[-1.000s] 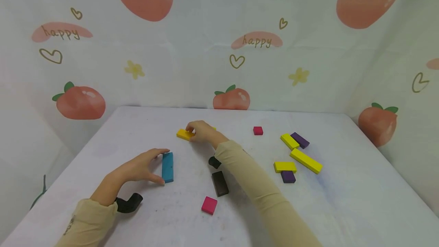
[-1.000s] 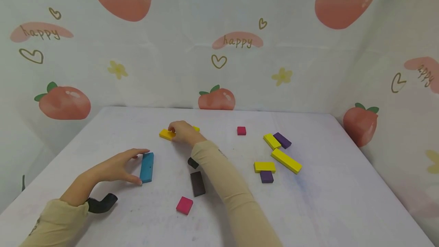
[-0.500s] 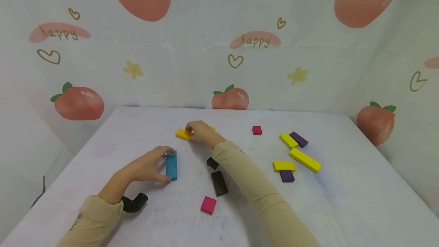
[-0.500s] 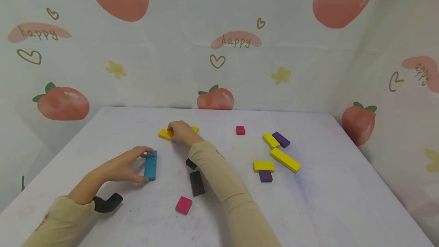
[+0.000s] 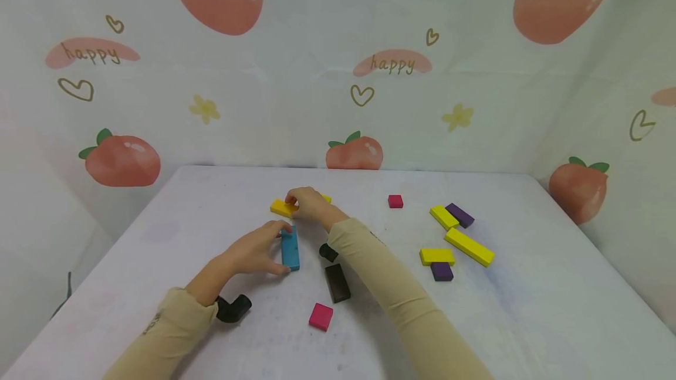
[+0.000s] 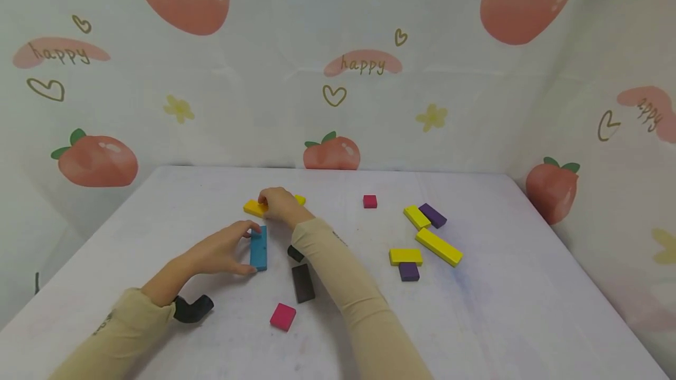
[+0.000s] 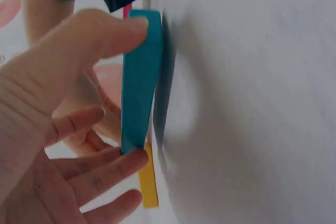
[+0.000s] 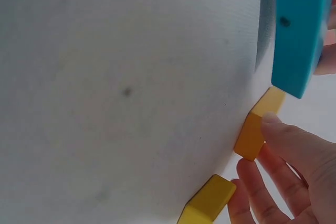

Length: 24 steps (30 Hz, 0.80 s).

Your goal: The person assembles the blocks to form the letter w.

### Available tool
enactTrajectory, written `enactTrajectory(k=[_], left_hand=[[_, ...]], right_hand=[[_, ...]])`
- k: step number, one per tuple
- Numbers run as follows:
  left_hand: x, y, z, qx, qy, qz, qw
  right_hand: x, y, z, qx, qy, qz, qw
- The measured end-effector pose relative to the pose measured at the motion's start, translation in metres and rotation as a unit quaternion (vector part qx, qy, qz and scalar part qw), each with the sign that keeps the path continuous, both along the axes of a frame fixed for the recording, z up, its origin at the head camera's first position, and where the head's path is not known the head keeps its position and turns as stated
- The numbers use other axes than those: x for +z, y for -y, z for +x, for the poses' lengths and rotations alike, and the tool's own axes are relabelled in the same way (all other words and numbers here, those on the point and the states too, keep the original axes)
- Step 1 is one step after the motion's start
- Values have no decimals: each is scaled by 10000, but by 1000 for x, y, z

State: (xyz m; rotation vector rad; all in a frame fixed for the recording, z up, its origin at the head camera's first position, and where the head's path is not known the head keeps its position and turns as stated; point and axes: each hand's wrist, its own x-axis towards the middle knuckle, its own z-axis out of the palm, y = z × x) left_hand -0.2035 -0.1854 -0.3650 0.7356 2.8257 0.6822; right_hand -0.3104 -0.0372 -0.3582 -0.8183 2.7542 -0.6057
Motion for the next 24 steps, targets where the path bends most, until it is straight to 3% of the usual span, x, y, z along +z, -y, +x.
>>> enactTrajectory(k=[10, 24], left_hand=[[1, -15, 3, 291, 191, -112, 9993], [4, -13, 11, 560, -71, -234, 9981]], right_hand=[[-1, 0, -1, 54, -10, 23, 10000], [-3, 1, -1, 25, 9, 51, 10000]])
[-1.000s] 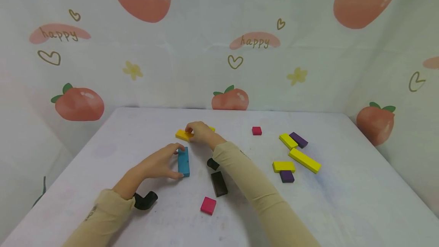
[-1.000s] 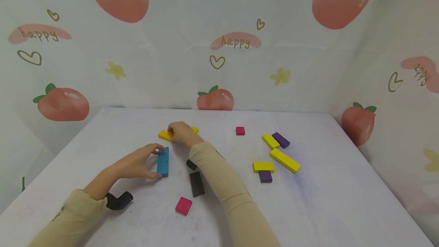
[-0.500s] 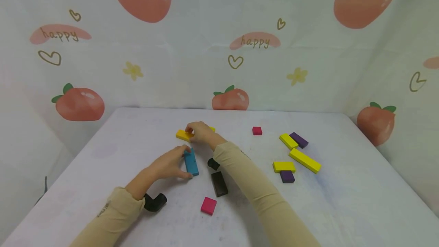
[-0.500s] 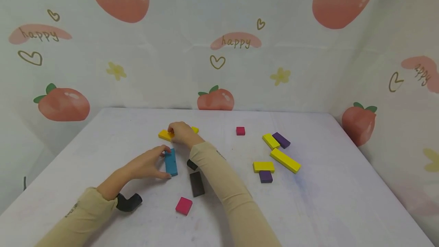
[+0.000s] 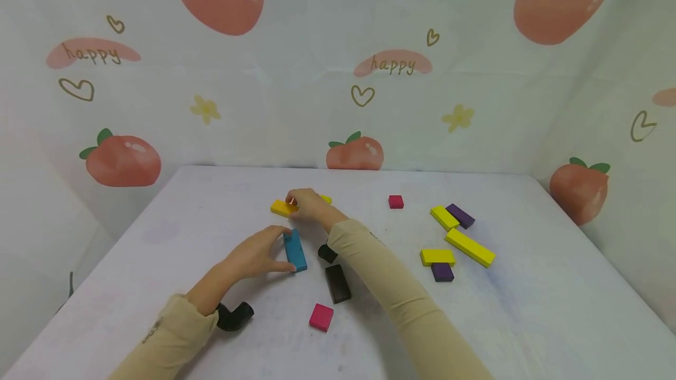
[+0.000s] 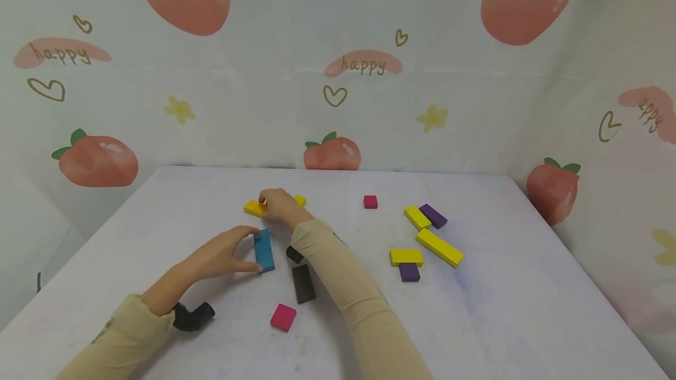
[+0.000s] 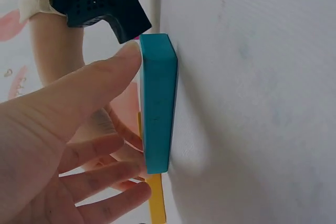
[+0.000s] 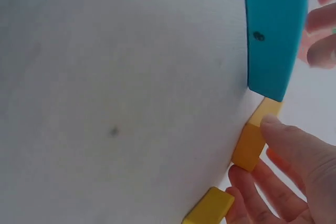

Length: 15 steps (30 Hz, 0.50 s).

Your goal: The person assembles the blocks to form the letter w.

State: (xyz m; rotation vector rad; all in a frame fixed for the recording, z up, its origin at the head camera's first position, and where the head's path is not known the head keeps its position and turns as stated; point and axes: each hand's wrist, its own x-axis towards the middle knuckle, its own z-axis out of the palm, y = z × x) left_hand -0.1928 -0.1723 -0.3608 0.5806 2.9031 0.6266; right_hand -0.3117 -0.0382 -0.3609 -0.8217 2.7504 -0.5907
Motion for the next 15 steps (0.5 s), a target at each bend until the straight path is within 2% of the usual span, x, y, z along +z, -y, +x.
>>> enactTrajectory(k=[9, 15], left_hand=[[-3, 3, 4, -70, -139, -26, 9999], [-4, 4, 3, -71, -226, -17, 9997]], right_hand=[[-2, 2, 2, -215, -86, -131, 9996], [5, 2, 9, -258, 183, -220, 9993]])
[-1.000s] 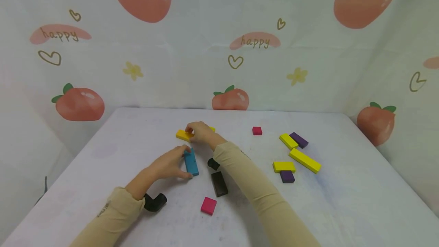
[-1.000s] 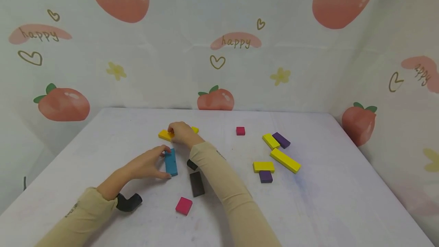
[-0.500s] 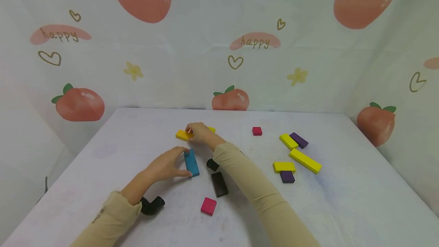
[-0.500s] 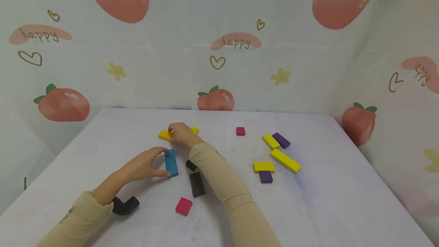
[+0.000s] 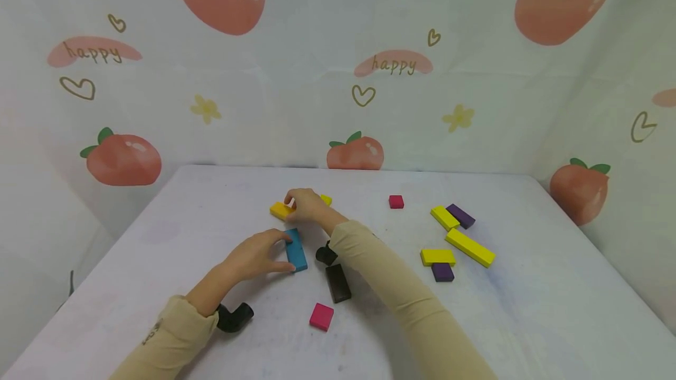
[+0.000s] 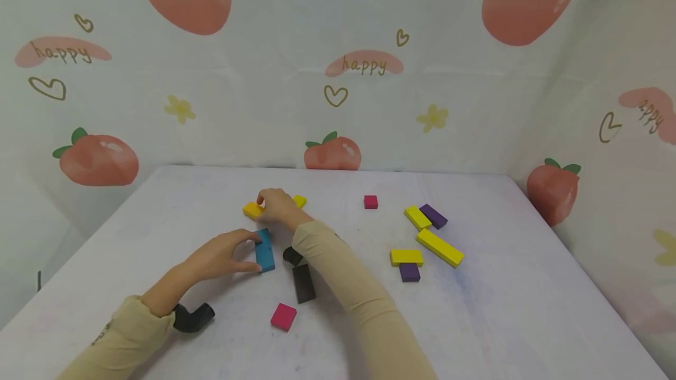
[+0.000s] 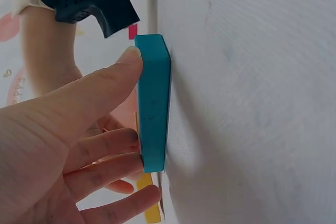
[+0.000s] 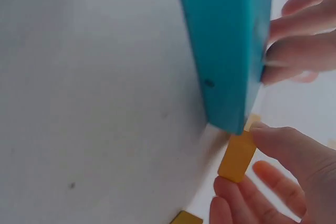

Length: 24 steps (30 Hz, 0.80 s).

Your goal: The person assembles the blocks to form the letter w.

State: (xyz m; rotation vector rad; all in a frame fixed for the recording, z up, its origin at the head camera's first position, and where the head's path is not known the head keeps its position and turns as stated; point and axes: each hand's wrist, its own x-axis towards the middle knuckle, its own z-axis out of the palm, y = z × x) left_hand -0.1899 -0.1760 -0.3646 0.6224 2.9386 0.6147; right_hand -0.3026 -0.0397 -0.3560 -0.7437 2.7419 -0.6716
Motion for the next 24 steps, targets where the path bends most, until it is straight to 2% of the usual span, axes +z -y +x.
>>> enactTrajectory(k=[8, 19, 24], left_hand=[[2, 0, 1, -60, -75, -9, 10000], [2, 0, 2, -49, -16, 71, 10000], [1, 0, 2, -55, 19, 113, 9999]], right_hand=[[5, 3, 9, -98, 229, 115, 9996], [1, 8, 14, -166, 221, 294, 9992], [1, 9, 15, -237, 386, 288, 9986]])
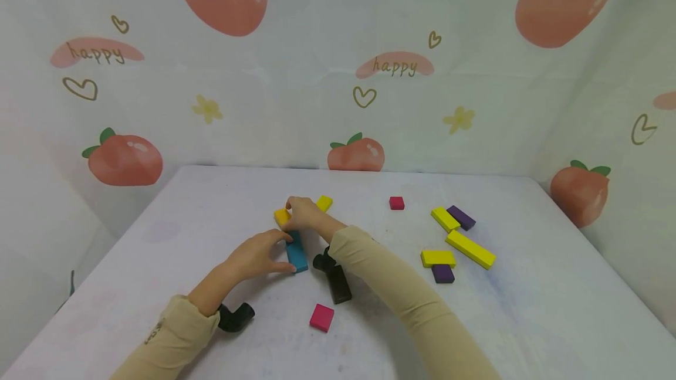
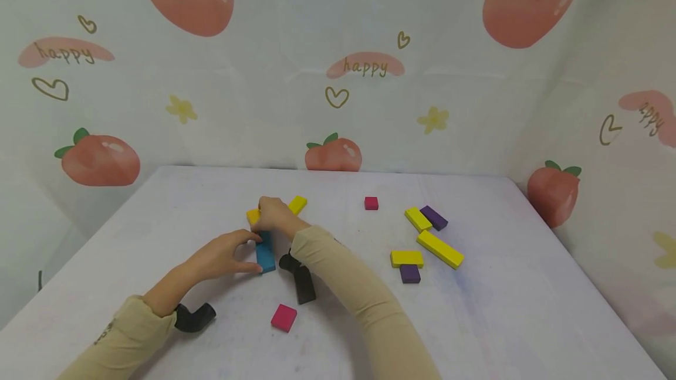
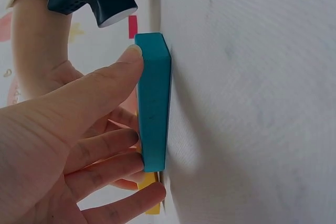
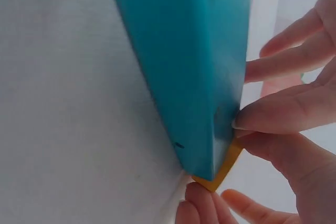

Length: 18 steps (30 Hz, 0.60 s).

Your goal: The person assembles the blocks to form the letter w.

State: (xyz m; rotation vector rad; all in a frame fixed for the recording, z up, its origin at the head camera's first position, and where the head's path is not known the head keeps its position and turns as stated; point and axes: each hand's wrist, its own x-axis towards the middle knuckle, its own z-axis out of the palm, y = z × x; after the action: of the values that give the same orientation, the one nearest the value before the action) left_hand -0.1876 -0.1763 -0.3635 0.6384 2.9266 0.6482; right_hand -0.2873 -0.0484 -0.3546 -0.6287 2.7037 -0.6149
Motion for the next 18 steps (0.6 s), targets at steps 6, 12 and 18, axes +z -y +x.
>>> enactTrajectory(k=[6, 12, 18], left_hand=[[0, 0, -1, 35, 44, -19, 10000], [2, -1, -1, 107, 150, -78, 9998], [3, -1, -1, 118, 158, -90, 9998]], right_hand=[[3, -3, -2, 103, -64, -49, 9999], [0, -5, -8, 564, 66, -402, 9976], [-4, -4, -9, 740, 147, -401, 9963]])
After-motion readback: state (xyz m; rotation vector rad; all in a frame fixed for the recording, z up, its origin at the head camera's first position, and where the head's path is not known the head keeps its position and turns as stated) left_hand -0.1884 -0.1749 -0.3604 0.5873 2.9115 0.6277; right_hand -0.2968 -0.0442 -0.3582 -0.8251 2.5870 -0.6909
